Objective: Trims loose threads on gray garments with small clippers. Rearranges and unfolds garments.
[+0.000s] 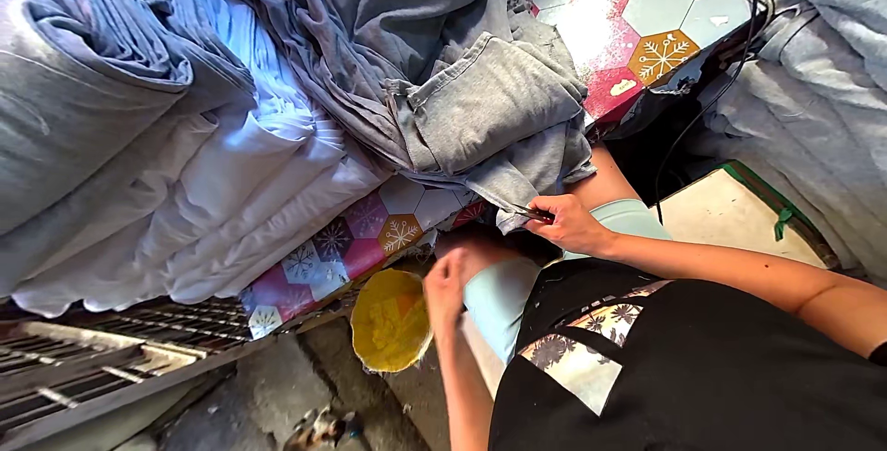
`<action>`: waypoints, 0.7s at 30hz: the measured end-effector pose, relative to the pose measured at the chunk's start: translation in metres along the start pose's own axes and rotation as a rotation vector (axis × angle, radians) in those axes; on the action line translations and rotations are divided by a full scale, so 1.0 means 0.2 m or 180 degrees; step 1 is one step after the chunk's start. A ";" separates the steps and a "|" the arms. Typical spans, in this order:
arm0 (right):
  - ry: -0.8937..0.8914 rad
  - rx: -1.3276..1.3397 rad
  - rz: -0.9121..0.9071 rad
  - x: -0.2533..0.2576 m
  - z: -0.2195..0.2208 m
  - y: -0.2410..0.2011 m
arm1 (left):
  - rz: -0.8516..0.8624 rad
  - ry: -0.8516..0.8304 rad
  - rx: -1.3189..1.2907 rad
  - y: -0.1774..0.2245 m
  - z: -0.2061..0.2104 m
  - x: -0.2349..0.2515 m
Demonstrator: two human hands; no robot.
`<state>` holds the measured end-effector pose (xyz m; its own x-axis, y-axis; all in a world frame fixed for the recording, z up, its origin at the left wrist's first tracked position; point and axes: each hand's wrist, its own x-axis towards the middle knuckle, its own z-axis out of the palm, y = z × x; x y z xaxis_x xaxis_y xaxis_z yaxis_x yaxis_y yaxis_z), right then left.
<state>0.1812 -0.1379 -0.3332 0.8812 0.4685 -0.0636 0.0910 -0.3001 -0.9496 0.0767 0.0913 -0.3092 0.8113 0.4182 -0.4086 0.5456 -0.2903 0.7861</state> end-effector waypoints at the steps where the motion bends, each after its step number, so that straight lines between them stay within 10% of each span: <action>1: 0.0006 0.0011 -0.0043 0.00 0.01 -0.01 | -0.0120 -0.0397 -0.0917 0.05 0.13 -0.01; 6: 0.0017 -0.0179 -0.0471 0.00 0.04 0.00 | -0.0741 -0.0215 -0.3168 0.21 0.42 -0.01; 12: -0.0312 -0.0510 -0.0736 0.03 -0.05 0.04 | -0.0303 0.0256 -0.3155 0.29 0.36 -0.01; 21: 0.0176 -0.1745 -0.2721 0.18 -0.14 0.04 | 0.0069 0.0102 -0.2568 0.33 0.30 0.00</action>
<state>0.2260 -0.1467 -0.3335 0.4402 0.6697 0.5981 0.8885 -0.2288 -0.3978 0.1257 0.0208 -0.2848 0.8068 0.4478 -0.3855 0.2000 0.4069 0.8913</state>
